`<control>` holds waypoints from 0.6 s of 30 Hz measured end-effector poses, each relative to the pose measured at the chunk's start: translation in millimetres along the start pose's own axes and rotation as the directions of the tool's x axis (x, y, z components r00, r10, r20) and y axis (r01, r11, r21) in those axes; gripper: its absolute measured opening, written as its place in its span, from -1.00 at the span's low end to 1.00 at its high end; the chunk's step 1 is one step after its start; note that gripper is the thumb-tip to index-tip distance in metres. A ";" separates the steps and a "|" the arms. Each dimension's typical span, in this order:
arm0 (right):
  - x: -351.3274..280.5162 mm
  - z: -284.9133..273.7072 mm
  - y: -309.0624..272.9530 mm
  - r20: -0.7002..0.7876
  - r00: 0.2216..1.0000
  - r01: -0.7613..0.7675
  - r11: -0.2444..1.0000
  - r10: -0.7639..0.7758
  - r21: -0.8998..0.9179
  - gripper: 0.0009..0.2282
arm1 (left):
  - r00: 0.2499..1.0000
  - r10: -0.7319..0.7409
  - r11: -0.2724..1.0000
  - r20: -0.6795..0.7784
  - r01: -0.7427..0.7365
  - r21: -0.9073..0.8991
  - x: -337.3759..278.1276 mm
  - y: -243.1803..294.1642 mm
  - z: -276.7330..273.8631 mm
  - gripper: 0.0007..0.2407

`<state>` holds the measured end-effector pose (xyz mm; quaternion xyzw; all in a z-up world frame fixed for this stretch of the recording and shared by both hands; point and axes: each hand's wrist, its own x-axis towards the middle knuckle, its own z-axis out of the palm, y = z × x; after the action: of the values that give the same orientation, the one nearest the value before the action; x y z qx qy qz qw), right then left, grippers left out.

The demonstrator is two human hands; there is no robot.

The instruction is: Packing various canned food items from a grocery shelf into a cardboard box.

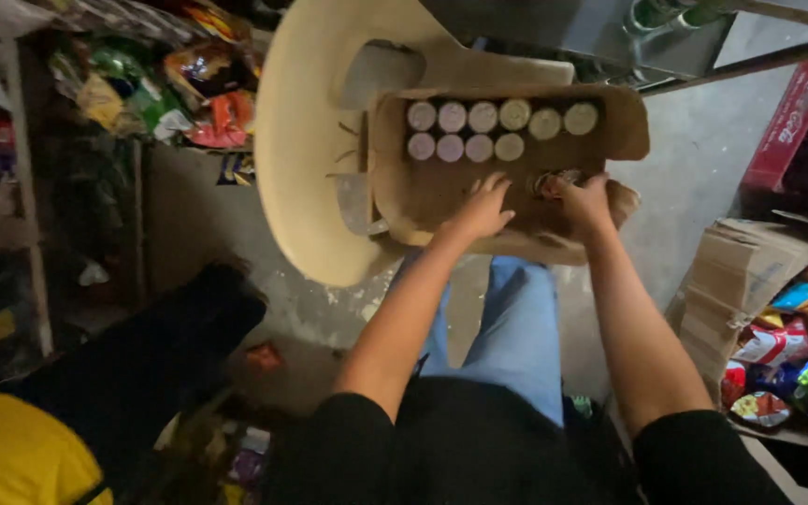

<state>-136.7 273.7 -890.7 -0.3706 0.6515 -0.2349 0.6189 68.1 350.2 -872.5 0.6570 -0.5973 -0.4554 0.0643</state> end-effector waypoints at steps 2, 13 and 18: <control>35.4 10.1 28.8 0.009 0.994 0.110 0.992 -0.111 0.064 -0.49 | 1.000 -0.020 0.999 -0.024 0.021 0.042 8.5 1.2 3.0 -0.36; 89.2 36.8 63.2 0.006 0.965 -0.203 0.735 0.262 0.647 -0.78 | 0.947 0.158 0.967 -0.280 -0.091 0.236 36.5 -20.0 38.0 -0.29; 99.1 38.1 52.0 0.052 0.994 -0.105 0.946 0.093 0.307 -0.64 | 0.974 0.088 0.965 -0.207 -0.032 0.258 30.7 -9.9 25.3 -0.23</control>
<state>-105.3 234.9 -997.8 -0.2404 0.6130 -0.2958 0.6921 54.3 338.7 -909.4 0.6870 -0.6598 -0.2988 0.0584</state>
